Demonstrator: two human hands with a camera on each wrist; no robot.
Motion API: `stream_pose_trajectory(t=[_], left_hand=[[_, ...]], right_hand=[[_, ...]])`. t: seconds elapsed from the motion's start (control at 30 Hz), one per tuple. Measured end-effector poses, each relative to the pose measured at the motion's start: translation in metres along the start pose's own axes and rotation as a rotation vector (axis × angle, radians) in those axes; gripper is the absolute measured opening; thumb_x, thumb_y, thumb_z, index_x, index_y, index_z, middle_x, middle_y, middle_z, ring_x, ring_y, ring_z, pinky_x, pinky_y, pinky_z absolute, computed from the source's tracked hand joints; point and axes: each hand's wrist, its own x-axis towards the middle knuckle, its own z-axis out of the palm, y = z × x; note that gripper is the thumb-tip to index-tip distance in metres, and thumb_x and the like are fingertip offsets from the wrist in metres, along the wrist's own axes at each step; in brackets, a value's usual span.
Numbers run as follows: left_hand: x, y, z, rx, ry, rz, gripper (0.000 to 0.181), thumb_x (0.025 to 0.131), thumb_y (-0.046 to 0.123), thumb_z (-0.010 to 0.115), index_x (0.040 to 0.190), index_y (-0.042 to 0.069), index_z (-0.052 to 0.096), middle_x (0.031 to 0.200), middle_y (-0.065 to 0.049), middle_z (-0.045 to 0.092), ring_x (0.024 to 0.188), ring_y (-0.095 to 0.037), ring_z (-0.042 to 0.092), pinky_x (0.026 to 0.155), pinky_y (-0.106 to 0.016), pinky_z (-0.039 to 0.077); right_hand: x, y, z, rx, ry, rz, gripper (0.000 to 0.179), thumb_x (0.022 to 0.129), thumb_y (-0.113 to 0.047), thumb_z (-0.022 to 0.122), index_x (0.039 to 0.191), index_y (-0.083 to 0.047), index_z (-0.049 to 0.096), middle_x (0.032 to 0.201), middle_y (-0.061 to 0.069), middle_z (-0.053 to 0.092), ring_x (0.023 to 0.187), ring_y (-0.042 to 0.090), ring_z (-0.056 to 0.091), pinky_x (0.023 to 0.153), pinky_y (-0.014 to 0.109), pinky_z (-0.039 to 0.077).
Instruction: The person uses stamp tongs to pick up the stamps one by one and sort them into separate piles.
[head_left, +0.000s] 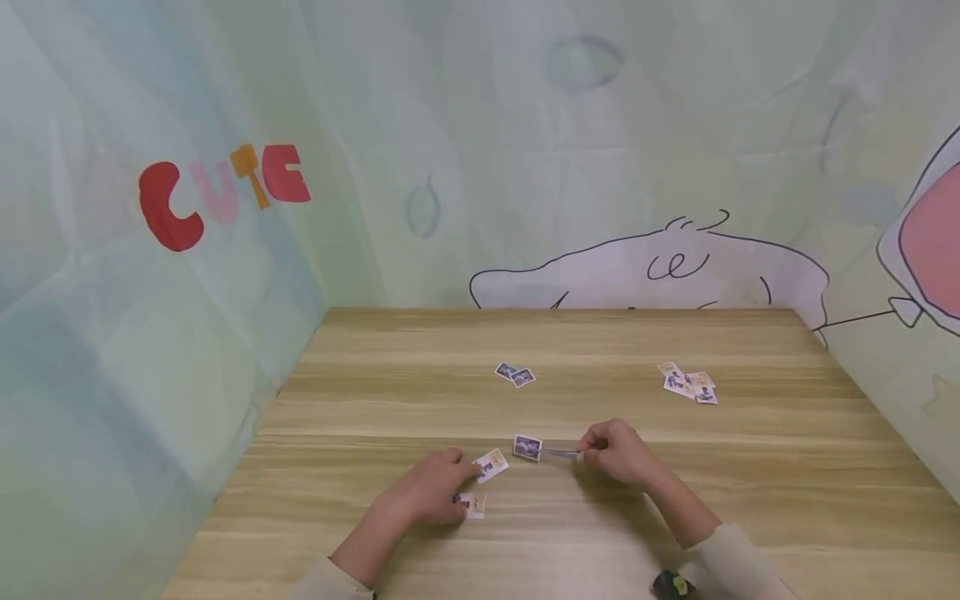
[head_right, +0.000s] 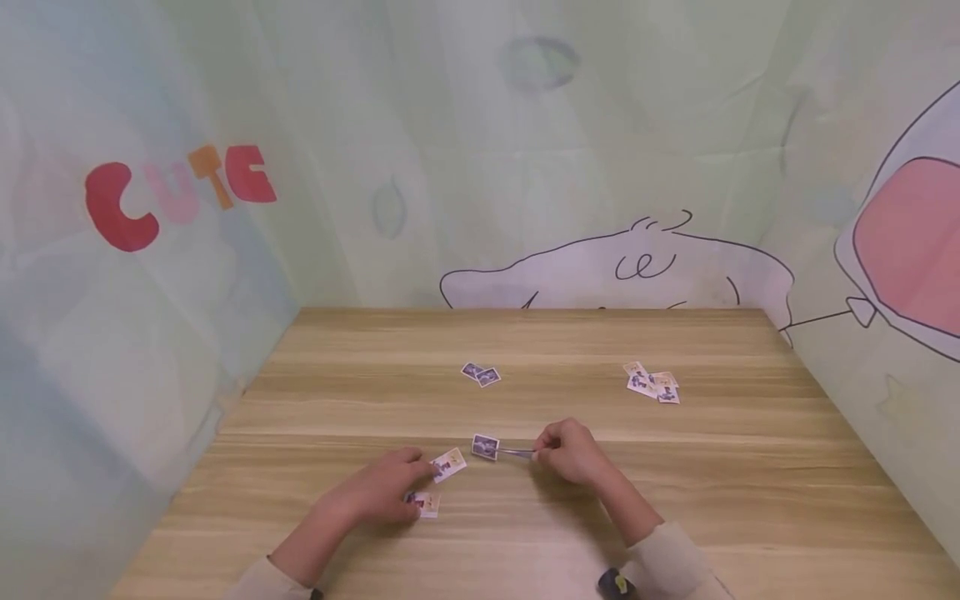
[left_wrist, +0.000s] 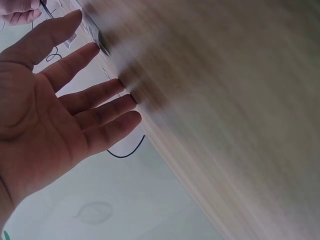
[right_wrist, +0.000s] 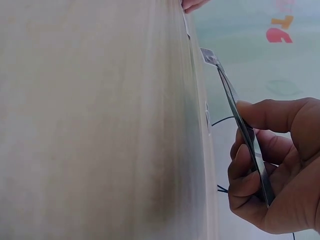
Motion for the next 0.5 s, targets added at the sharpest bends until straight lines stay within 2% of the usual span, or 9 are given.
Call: stream_pose_trajectory(t=[0.37,0.5], left_hand=[[-0.001,0.002,-0.001,-0.022,-0.01,-0.022,0.062,0.06,0.005,0.072,0.12,0.006,0.061,0.114,-0.017,0.053,0.099,-0.031,0.052,0.087,-0.045,0.045],[-0.001,0.002,0.0,-0.034,-0.013,-0.029,0.064,0.057,0.003,0.072,0.12,0.007,0.061,0.114,-0.016,0.053,0.097,-0.03,0.052,0.085,-0.045,0.046]], right_hand=[[0.007,0.003,-0.005,-0.015,0.054,0.04,0.002,0.076,0.0,0.064,0.074,0.0,0.066,0.068,-0.001,0.058,0.065,0.016,0.05,0.061,0.031,0.044],[0.011,0.006,-0.007,-0.01,0.061,0.041,0.007,0.073,0.004,0.062,0.076,-0.001,0.067,0.068,0.0,0.058,0.065,0.016,0.05,0.061,0.031,0.043]])
